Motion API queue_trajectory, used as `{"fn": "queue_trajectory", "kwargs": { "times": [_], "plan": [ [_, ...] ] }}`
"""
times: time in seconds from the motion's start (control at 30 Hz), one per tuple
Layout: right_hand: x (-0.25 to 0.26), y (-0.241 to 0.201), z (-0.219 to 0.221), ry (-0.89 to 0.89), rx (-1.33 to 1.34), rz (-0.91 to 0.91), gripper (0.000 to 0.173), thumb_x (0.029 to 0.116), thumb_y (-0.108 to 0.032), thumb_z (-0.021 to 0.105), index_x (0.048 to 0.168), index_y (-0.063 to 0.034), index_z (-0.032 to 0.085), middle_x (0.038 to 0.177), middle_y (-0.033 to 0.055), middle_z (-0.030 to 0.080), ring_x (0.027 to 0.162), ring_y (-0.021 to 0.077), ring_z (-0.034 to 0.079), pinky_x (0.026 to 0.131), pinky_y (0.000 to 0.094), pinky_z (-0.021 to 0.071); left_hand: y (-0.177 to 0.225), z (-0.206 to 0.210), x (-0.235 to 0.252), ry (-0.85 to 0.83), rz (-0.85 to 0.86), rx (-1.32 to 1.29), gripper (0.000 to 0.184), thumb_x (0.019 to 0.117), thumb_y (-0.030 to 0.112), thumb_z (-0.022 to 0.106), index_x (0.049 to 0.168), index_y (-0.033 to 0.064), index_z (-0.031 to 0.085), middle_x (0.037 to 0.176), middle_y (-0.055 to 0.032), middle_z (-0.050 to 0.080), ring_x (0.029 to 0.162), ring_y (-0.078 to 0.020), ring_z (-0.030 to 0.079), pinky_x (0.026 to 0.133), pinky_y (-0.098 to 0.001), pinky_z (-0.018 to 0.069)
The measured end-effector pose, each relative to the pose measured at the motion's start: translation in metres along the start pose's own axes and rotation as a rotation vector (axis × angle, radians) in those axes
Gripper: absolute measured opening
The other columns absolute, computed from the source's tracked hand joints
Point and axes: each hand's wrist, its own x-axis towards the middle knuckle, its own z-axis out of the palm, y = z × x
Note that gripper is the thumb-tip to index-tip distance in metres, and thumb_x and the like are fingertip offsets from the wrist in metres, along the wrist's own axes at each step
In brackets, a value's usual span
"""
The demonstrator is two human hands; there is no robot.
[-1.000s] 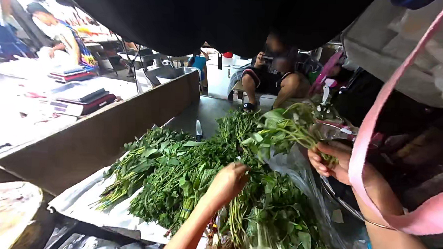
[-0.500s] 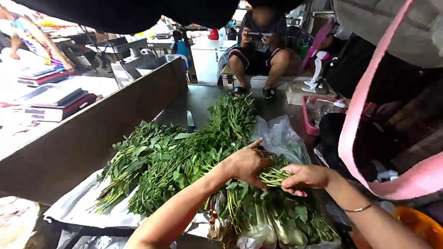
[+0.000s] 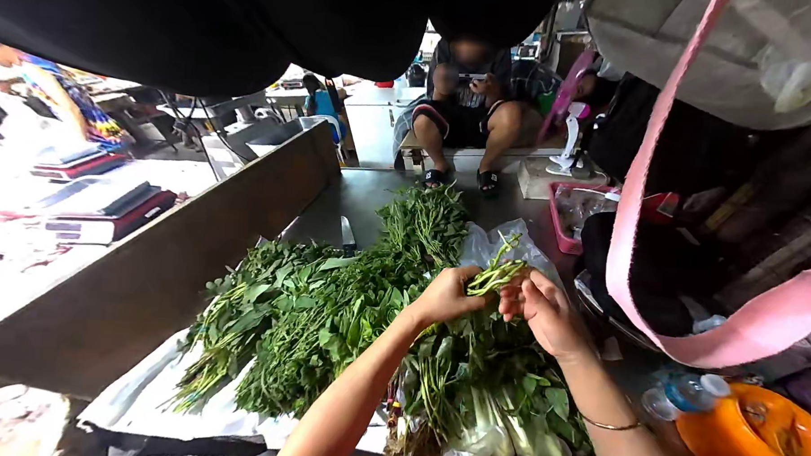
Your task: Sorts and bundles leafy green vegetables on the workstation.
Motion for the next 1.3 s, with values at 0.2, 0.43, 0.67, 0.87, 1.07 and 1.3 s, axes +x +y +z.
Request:
{"fn": "queue_trajectory", "kwargs": {
  "times": [0.2, 0.43, 0.67, 0.87, 1.07, 1.3],
  "plan": [
    [0.036, -0.038, -0.005, 0.146, -0.730, -0.377, 0.074, 0.0875, -0.030, 0.078, 0.147, 0.0021, 0.049, 0.109, 0.0127, 0.065, 0.092, 0.0135, 0.062, 0.077, 0.0275, 0.0530, 0.015, -0.010, -0.007, 0.018, 0.000, 0.261, 0.029, 0.0945, 0.018, 0.067, 0.112, -0.0055, 0.067, 0.095, -0.0208, 0.070, 0.089, -0.0323, 0.069, 0.084, -0.0514, 0.0547],
    [0.050, -0.057, -0.007, 0.043, -0.895, -0.599, 0.013, 0.0933, -0.006, 0.068, 0.100, 0.0009, 0.077, 0.100, 0.0147, 0.070, 0.091, 0.0175, 0.067, 0.085, 0.0290, 0.0563, 0.018, -0.011, -0.008, -0.109, -0.023, 0.332, 0.033, 0.1013, 0.020, 0.060, 0.119, -0.0071, 0.062, 0.100, -0.0237, 0.068, 0.092, -0.0362, 0.068, 0.086, -0.0535, 0.0534],
    [0.063, -0.022, -0.066, 0.253, -0.641, -0.193, 0.014, 0.0904, -0.002, 0.073, 0.104, 0.0007, 0.071, 0.099, 0.0101, 0.071, 0.081, 0.0159, 0.070, 0.075, 0.0339, 0.0610, 0.004, -0.012, -0.007, -0.166, 0.016, 0.208, 0.032, 0.1018, 0.022, 0.061, 0.116, -0.0064, 0.063, 0.096, -0.0205, 0.068, 0.088, -0.0285, 0.067, 0.084, -0.0466, 0.0542],
    [0.039, -0.043, 0.001, -0.010, -0.403, 0.111, 0.022, 0.0947, -0.006, 0.068, 0.112, 0.0067, 0.065, 0.095, 0.0072, 0.068, 0.079, 0.0092, 0.067, 0.071, 0.0249, 0.0585, 0.012, -0.033, 0.009, -0.034, -0.012, 0.202, 0.032, 0.0980, 0.023, 0.067, 0.113, -0.0051, 0.066, 0.093, -0.0186, 0.069, 0.085, -0.0272, 0.068, 0.081, -0.0483, 0.0549],
    [0.075, -0.062, 0.046, 0.162, -0.183, -0.055, 0.025, 0.0920, -0.008, 0.074, 0.112, 0.0005, 0.062, 0.087, 0.0066, 0.065, 0.065, 0.0128, 0.066, 0.060, 0.0295, 0.0601, 0.068, -0.057, 0.020, 0.187, -0.104, 0.583, 0.038, 0.0976, 0.034, 0.069, 0.116, 0.0018, 0.062, 0.093, -0.0170, 0.067, 0.089, -0.0347, 0.069, 0.080, -0.0550, 0.0556],
    [0.098, -0.093, 0.036, -0.171, -0.124, -0.216, 0.020, 0.0968, -0.011, 0.064, 0.116, -0.0092, 0.059, 0.092, 0.0012, 0.067, 0.066, 0.0079, 0.066, 0.058, 0.0242, 0.0601, 0.081, -0.075, 0.007, 0.183, 0.056, 0.439, 0.057, 0.1045, 0.048, 0.048, 0.135, 0.0006, 0.055, 0.109, -0.0169, 0.067, 0.101, -0.0288, 0.067, 0.089, -0.0516, 0.0542]
  ]
}}
